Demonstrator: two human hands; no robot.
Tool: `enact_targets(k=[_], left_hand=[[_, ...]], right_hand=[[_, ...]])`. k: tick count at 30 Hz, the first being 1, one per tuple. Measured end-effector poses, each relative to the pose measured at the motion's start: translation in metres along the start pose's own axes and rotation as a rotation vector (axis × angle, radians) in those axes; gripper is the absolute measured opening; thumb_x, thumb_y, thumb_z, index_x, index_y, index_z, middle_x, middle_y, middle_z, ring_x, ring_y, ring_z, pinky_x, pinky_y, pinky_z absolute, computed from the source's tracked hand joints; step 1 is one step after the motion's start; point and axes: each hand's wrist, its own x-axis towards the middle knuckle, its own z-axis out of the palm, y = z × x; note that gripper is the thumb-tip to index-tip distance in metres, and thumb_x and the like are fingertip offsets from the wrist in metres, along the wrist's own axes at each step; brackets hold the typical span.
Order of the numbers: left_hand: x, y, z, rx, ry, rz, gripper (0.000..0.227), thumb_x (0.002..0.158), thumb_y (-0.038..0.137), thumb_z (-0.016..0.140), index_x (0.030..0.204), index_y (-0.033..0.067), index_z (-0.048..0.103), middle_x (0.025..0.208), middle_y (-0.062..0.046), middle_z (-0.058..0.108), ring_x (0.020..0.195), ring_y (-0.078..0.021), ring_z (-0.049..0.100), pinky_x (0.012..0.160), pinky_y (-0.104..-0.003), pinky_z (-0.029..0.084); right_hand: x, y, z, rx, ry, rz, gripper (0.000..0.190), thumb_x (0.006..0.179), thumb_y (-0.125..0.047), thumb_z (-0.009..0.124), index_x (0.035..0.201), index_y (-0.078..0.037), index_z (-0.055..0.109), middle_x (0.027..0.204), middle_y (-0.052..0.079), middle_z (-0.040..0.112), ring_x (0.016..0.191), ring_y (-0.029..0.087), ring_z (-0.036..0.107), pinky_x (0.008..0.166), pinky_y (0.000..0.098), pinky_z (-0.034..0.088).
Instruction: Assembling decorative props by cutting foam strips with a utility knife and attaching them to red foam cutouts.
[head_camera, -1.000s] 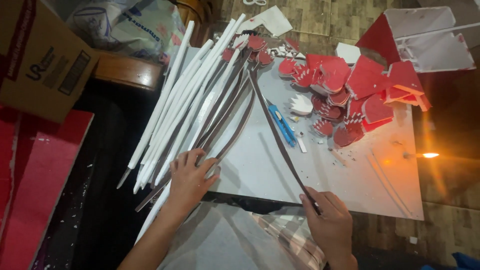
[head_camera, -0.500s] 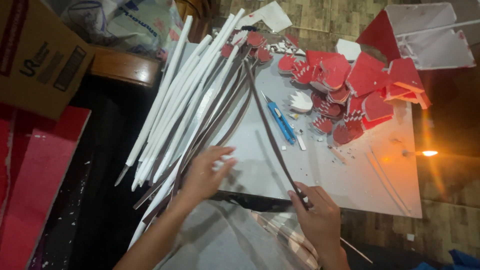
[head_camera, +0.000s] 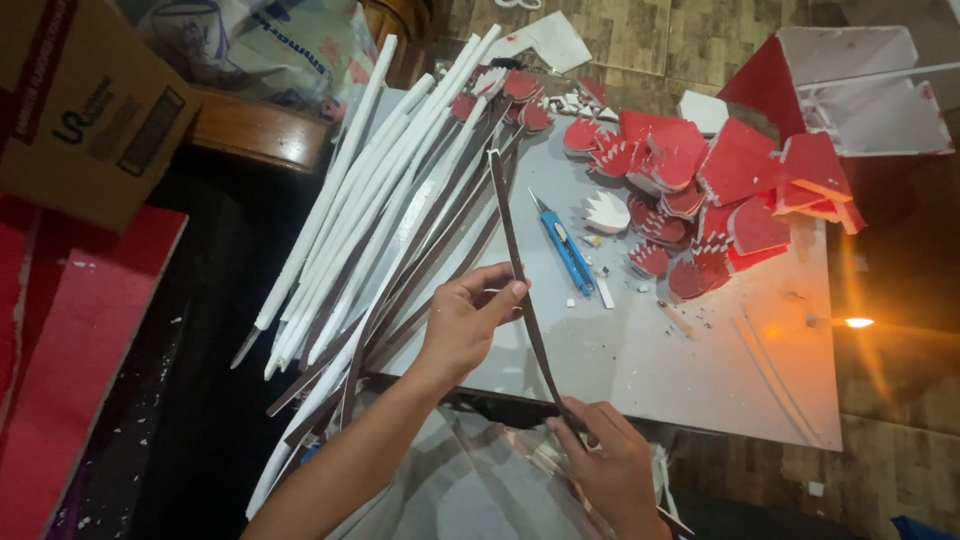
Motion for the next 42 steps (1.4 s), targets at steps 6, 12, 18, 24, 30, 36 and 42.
enact_targets(k=[6,12,18,24,30,36,42], left_hand=[[0.004,-0.002,-0.001,-0.002,0.004,-0.008,0.032,0.088,0.009,0.075,0.116,-0.0052,0.074,0.096,-0.012,0.075,0.083,-0.0161,0.067,0.078,-0.029,0.061],[0.023,0.01,-0.003,-0.14,0.1,0.025,0.044,0.093,0.006,0.065,0.135,-0.0058,0.061,0.114,-0.021,0.073,0.09,-0.0242,0.073,0.082,-0.034,0.066],[0.03,0.023,-0.019,-0.537,-0.064,-0.022,0.037,0.099,0.013,0.064,0.132,-0.0028,0.062,0.102,-0.011,0.068,0.084,-0.0178,0.069,0.082,-0.034,0.062],[0.035,0.026,-0.017,-0.722,-0.235,0.042,0.019,0.106,0.03,0.057,0.111,0.0134,0.065,0.09,0.0,0.065,0.081,-0.0118,0.065,0.078,-0.035,0.056],[-0.005,0.087,0.012,-0.545,-0.142,0.243,0.043,0.107,0.024,0.052,0.144,0.003,0.055,0.095,-0.007,0.061,0.073,-0.0095,0.06,0.07,-0.028,0.058],[-0.007,0.149,-0.004,-0.1,0.282,0.712,0.027,0.098,0.028,0.057,0.101,0.0027,0.065,0.082,-0.006,0.063,0.059,-0.0147,0.059,0.052,-0.029,0.051],[0.0,0.149,0.004,0.481,0.359,0.952,0.014,0.095,0.02,0.058,0.096,0.0074,0.066,0.08,-0.004,0.061,0.059,-0.0154,0.059,0.052,-0.029,0.05]], right_hand=[[0.0,0.0,0.0,-0.019,-0.057,0.071,0.028,0.074,-0.012,0.084,0.102,-0.008,0.081,0.078,0.0,0.075,0.061,0.009,0.062,0.055,0.0225,0.05],[-0.008,0.007,-0.003,-0.116,-0.194,0.147,0.03,0.077,-0.016,0.08,0.107,-0.015,0.082,0.084,-0.005,0.076,0.061,0.009,0.062,0.056,0.0222,0.051],[-0.024,0.038,-0.007,-0.256,-0.252,0.278,0.026,0.078,-0.031,0.081,0.102,-0.022,0.083,0.079,-0.005,0.072,0.062,0.013,0.064,0.06,0.0255,0.054],[-0.02,0.014,-0.014,-0.139,-0.218,0.153,0.022,0.077,-0.023,0.081,0.099,-0.019,0.085,0.077,-0.006,0.074,0.055,0.009,0.061,0.052,0.0239,0.051],[0.012,-0.033,-0.02,-0.085,-0.114,-0.251,0.027,0.073,-0.022,0.085,0.097,-0.014,0.079,0.08,-0.005,0.069,0.051,0.011,0.063,0.049,0.0259,0.051],[0.084,-0.016,-0.014,-0.127,0.036,-0.162,0.012,0.086,-0.025,0.08,0.086,-0.014,0.075,0.07,0.009,0.07,0.058,0.027,0.068,0.055,0.0364,0.054],[0.15,0.04,0.018,-0.463,0.128,-0.141,0.028,0.094,-0.033,0.071,0.116,-0.018,0.078,0.105,0.011,0.072,0.098,0.032,0.07,0.085,0.0443,0.057]])
